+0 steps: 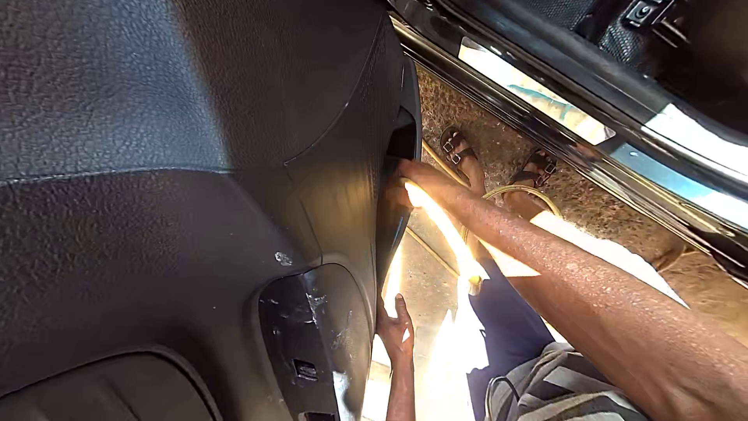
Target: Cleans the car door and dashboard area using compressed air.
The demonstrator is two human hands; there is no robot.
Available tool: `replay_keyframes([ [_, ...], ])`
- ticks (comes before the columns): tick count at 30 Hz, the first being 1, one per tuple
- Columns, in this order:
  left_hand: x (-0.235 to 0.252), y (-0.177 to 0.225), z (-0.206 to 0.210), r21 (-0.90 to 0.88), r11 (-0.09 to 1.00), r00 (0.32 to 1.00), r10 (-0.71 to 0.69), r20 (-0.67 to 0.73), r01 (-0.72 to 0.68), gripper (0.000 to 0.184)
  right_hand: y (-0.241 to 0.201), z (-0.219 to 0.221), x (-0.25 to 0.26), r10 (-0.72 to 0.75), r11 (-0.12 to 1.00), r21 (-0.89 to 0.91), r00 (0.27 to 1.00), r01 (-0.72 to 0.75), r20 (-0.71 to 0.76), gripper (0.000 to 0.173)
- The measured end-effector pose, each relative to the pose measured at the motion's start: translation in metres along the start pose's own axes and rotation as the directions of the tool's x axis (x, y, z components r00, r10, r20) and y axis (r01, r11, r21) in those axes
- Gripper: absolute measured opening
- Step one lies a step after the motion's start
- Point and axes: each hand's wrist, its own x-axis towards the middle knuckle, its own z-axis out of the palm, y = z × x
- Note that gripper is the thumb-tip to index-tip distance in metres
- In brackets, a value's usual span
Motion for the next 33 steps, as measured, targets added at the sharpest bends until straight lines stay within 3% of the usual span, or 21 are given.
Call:
replay_keyframes([
  [4, 0.002, -0.001, 0.003, 0.039, 0.999, 1.0, 0.027, 0.0, -0.027, 0.063, 0.025, 0.046, 0.018, -0.054, 0.953, 0.301, 0.99, 0.013, 0.127, 0.029],
  [7, 0.004, 0.0, -0.001, 0.097, 0.995, 0.998, 0.028, 0.047, -0.033, 0.068, 0.012, 0.021, -0.002, -0.113, 0.939, 0.338, 0.986, 0.066, 0.12, 0.028],
  [9, 0.006, 0.005, -0.004, 0.11, 0.994, 0.997, 0.0, 0.076, -0.008, 0.069, 0.006, -0.011, -0.035, -0.216, 0.929, 0.298, 0.975, 0.22, -0.047, 0.02],
  [11, 0.009, 0.009, -0.003, 0.126, 0.992, 0.995, -0.041, 0.092, 0.029, 0.07, 0.003, -0.045, -0.08, -0.328, 0.879, 0.266, 0.907, 0.395, -0.263, 0.02],
  [16, 0.009, 0.016, -0.002, 0.187, 0.981, 0.989, -0.078, 0.123, 0.055, 0.072, -0.034, -0.121, -0.228, -0.367, 0.803, 0.203, 0.733, 0.56, -0.572, 0.025],
  [19, -0.016, 0.033, -0.007, 0.129, 0.987, 0.992, 0.084, 0.095, -0.096, 0.064, -0.054, -0.134, -0.294, -0.387, 0.72, 0.213, 0.637, 0.66, -0.666, 0.023],
  [21, -0.047, 0.058, -0.021, 0.068, 0.955, 0.957, 0.29, -0.005, -0.289, 0.059, -0.068, -0.132, -0.316, -0.439, 0.666, 0.201, 0.595, 0.719, -0.673, 0.021],
  [23, -0.072, 0.092, -0.052, 0.105, 0.829, 0.787, 0.556, -0.268, -0.55, 0.053, -0.089, -0.126, -0.326, -0.476, 0.667, 0.172, 0.593, 0.724, -0.65, 0.023],
  [24, -0.077, 0.108, -0.072, 0.15, 0.786, 0.704, 0.607, -0.369, -0.6, 0.052, -0.098, -0.122, -0.329, -0.493, 0.678, 0.152, 0.599, 0.719, -0.631, 0.024],
  [25, -0.079, 0.121, -0.091, 0.189, 0.79, 0.685, 0.603, -0.409, -0.583, 0.054, -0.105, -0.118, -0.331, -0.515, 0.68, 0.128, 0.594, 0.722, -0.618, 0.024],
  [27, -0.061, 0.136, -0.115, 0.265, 0.834, 0.766, 0.55, -0.332, -0.483, 0.064, -0.116, -0.113, -0.336, -0.537, 0.694, 0.078, 0.587, 0.715, -0.606, 0.024],
  [28, -0.043, 0.143, -0.118, 0.322, 0.823, 0.776, 0.557, -0.297, -0.467, 0.067, -0.12, -0.112, -0.339, -0.546, 0.694, 0.052, 0.573, 0.718, -0.611, 0.024],
  [33, 0.009, 0.157, -0.132, 0.42, 0.618, 0.615, 0.771, -0.162, -0.664, 0.066, -0.135, -0.114, -0.355, -0.551, 0.726, -0.033, 0.553, 0.686, -0.625, 0.026],
])
